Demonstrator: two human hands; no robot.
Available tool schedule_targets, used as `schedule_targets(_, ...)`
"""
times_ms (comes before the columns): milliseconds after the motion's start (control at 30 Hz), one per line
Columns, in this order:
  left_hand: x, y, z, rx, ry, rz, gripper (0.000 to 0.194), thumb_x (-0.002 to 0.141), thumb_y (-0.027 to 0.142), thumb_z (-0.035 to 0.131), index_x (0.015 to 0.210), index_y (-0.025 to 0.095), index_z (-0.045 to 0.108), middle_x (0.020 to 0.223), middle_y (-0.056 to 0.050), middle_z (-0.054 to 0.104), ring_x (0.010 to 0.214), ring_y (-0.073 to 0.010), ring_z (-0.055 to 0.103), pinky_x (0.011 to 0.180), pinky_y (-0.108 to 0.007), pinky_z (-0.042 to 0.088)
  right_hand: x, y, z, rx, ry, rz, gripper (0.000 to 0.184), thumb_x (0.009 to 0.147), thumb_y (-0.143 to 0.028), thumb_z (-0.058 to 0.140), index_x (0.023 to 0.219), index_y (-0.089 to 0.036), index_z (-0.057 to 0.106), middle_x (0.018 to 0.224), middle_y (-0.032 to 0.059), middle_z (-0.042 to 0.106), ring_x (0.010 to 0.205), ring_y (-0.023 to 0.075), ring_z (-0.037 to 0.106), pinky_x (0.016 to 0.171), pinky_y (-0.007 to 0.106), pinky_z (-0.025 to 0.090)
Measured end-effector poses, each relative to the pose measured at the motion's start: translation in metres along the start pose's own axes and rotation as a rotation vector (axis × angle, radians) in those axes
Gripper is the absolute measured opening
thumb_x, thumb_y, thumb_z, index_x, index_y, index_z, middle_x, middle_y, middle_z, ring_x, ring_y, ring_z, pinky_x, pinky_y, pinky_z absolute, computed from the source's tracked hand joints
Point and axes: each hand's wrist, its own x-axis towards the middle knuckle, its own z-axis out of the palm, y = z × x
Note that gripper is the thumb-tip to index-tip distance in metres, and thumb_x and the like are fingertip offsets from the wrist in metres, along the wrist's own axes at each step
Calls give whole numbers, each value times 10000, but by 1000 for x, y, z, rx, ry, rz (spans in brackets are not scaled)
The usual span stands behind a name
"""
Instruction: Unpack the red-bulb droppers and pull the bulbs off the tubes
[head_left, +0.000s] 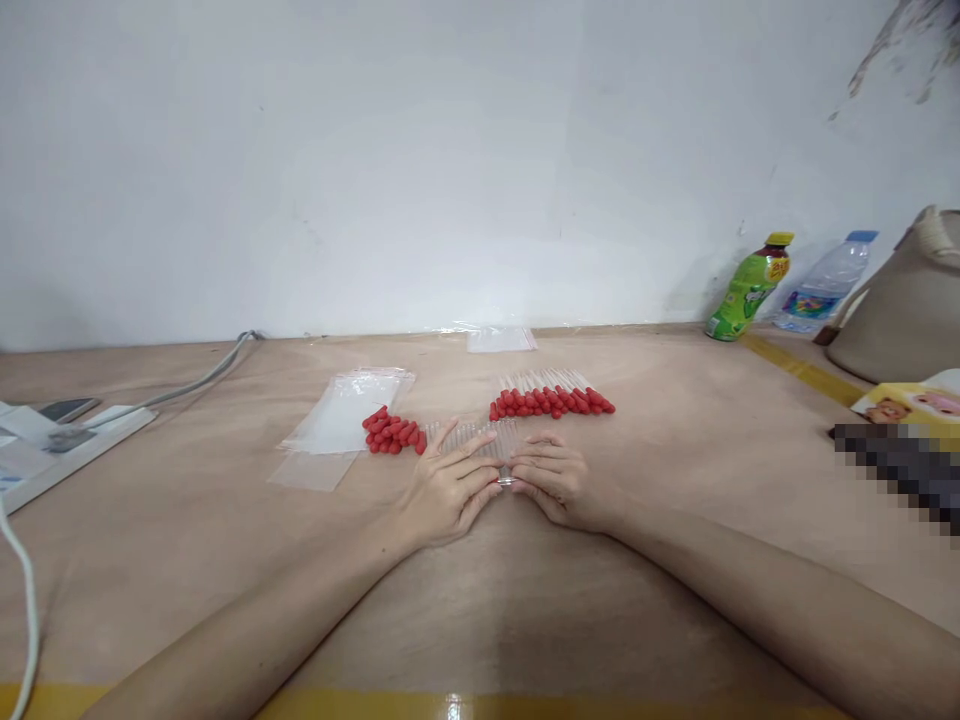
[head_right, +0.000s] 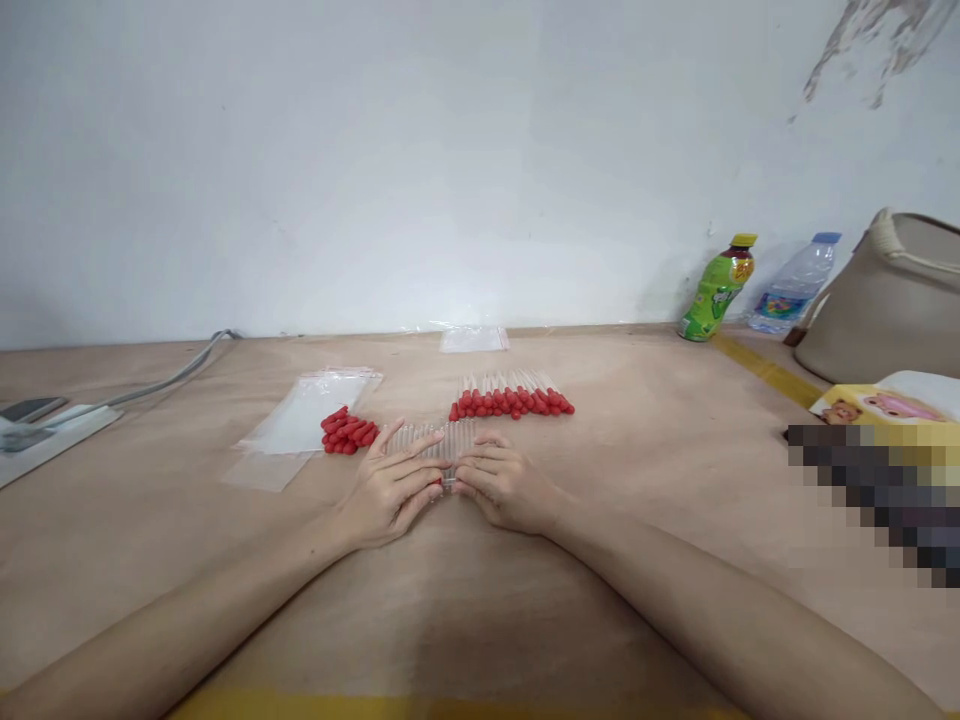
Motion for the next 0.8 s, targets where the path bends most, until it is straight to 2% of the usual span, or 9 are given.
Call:
schedule_targets(167,-1,0,-2,-22,-41,-20,157,857,178,446,883,194,601,947,9,682,1150,-185,480,1076,-439,83,0,-1,-2,-35,14,-24,85,818,-141,522,873,-181,574,808,10,686,908,130,605,950,361,349)
schedule_targets(467,-5,-1,-4,-72,-96,-29,177,870,172,417,903,195,589,967,3,679,1126,-177,503,1061,-417,139,0,-5,-11,-116,-14,-110,102,825,-144,516,913,-158,566,828,32,685,967,134,588,915,330,391)
schedule_targets(667,-9,-3,-3,-70,-74,14,152,867,175,424,877,181,575,1021,-25,661,1125,-180,505,1048,-406,211,-5,-4,-15,-166,-13,-145,155,812,-134,538,965,-145,562,961,65,670,1041,145,552,949,361,358)
schedule_targets(800,-15,-4,-1,-51,-56,59,135,861,155,430,877,166,564,1084,-48,631,1149,-181,482,1039,-396,260,-7,-2,-18,-142,-15,-127,171,805,-130,544,973,-150,568,954,58,673,1035,146,555,947,364,357)
